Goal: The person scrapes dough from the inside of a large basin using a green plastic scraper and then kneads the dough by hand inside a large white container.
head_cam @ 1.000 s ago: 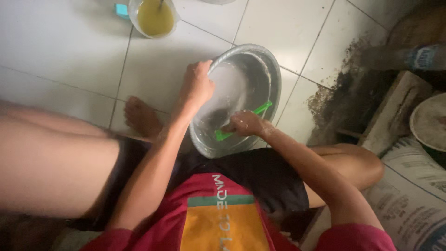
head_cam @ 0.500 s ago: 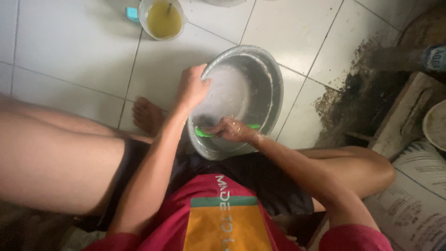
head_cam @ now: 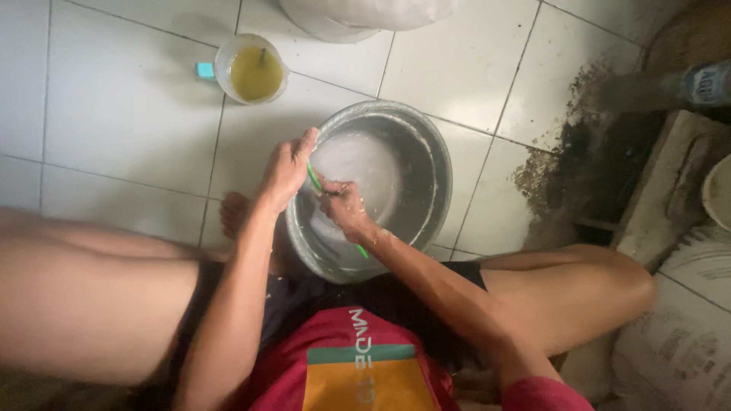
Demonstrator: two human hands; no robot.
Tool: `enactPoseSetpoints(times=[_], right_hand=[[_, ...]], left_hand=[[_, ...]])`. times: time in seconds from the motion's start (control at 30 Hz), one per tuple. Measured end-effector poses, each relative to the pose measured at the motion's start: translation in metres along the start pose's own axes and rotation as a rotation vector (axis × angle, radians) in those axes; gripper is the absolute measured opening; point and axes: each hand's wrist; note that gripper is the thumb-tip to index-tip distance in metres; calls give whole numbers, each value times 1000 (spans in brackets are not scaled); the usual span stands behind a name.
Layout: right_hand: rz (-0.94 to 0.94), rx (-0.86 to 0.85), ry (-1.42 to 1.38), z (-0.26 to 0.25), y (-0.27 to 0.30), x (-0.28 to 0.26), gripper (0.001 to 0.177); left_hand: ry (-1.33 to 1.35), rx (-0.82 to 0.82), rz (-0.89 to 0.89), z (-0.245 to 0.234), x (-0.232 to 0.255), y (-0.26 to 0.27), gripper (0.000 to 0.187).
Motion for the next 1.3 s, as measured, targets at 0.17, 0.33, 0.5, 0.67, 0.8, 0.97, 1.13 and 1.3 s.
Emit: enactPoseSetpoints(times=[0.17, 0.33, 0.5, 0.67, 0.8, 0.97, 1.13, 1.3], right_hand=[[-16, 209, -466, -10, -49, 5, 25], [-206, 169, -151, -91, -71, -33, 26], [-289, -54, 1364, -160, -35, -89, 57], [-300, -261, 1981, -142, -19, -73, 59], [-520, -225, 2134, -137, -31, -42, 55], [-583, -258, 2108, -140, -57, -30, 51], [-766, -345, 2078, -135, -75, -28, 44], [-857, -397, 2123, -109, -80, -12, 59]], left_hand=[[-98, 58, -1, 2, -5, 0, 59], [415, 227, 95, 1, -27, -14, 52], [77, 331, -35, 12, -43, -28, 57], [-60, 384, 138, 28, -54, -24, 50], [-131, 405, 280, 36, -59, -25, 48], [-46, 362, 279, 34, -65, -25, 44], [-15, 353, 205, 35, -66, -29, 45], [-79, 405, 233, 40, -67, -32, 48]])
Point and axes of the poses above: each hand's wrist, its own y-axis away from the middle knuckle, its own z-axis out of the palm, x = y × z
